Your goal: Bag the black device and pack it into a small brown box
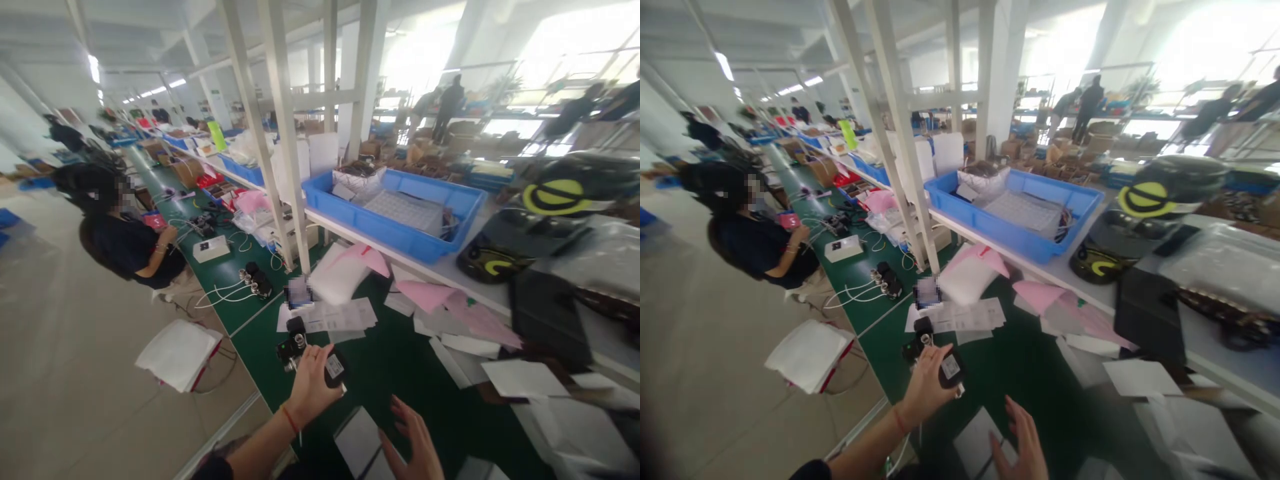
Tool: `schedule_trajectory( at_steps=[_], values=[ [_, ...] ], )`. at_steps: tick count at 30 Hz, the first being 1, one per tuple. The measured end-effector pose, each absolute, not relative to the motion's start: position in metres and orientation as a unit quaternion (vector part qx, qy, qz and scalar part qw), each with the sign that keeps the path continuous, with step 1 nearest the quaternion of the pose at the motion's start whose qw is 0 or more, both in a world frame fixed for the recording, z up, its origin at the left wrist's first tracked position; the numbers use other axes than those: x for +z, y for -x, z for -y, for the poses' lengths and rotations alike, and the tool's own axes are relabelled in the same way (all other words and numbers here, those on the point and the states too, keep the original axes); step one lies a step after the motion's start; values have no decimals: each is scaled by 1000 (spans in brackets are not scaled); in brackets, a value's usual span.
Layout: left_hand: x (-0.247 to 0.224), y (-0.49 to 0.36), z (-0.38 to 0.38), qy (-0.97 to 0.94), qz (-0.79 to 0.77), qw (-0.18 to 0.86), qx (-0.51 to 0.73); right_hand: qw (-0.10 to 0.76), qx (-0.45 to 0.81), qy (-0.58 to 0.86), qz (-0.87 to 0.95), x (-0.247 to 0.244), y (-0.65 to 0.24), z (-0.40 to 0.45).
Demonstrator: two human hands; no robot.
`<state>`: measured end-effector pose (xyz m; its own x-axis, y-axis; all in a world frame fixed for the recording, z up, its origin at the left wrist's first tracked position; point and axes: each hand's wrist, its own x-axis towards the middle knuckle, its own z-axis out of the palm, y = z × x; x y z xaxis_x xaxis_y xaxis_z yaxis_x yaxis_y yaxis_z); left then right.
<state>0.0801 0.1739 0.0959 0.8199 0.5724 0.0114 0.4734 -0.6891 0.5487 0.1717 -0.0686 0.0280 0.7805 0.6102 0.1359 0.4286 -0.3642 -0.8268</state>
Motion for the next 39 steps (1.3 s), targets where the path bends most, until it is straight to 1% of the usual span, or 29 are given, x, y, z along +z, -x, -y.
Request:
schedule_trajectory(
  at_steps=[1, 2, 4, 7, 10, 13, 15, 19, 22, 24, 27, 31, 33, 36, 39],
  values=[
    [112, -78, -165, -908, -273, 280, 149, 463, 111, 807, 349, 43, -163, 54],
    [129, -76, -156, -902, -260, 283, 196, 469, 93, 802, 356, 58, -155, 39],
    [158, -73, -137, -892, -241, 279, 262, 505, 69, 776, 370, 83, -136, 12],
    [190, -68, -107, -886, -224, 265, 308, 587, 67, 762, 266, 104, -114, -3],
    [206, -61, -80, -890, -212, 240, 326, 636, 113, 744, 173, 115, -108, 11],
    [215, -54, -62, -895, -181, 235, 333, 660, 148, 718, 163, 133, -115, 37],
    [221, -48, -54, -899, -147, 252, 327, 685, 161, 684, 192, 150, -119, 51],
    [233, -38, -43, -897, -106, 303, 304, 724, 137, 640, 219, 186, -124, 70],
    [241, -33, -37, -888, -92, 334, 302, 739, 166, 613, 227, 203, -128, 85],
    [244, -31, -35, -879, -73, 368, 296, 746, 213, 595, 210, 208, -132, 95],
    [244, -31, -32, -850, -60, 459, 251, 766, 285, 555, 157, 211, -135, 108],
    [237, -33, -24, -753, -122, 620, 184, 775, 321, 531, 122, 217, -131, 114],
    [234, -34, -19, -696, -157, 680, 166, 768, 328, 539, 112, 223, -127, 116],
    [229, -35, -14, -644, -182, 726, 161, 760, 329, 551, 98, 228, -122, 118],
    [225, -36, -12, -629, -186, 737, 163, 765, 314, 557, 71, 224, -119, 117]
  ],
)
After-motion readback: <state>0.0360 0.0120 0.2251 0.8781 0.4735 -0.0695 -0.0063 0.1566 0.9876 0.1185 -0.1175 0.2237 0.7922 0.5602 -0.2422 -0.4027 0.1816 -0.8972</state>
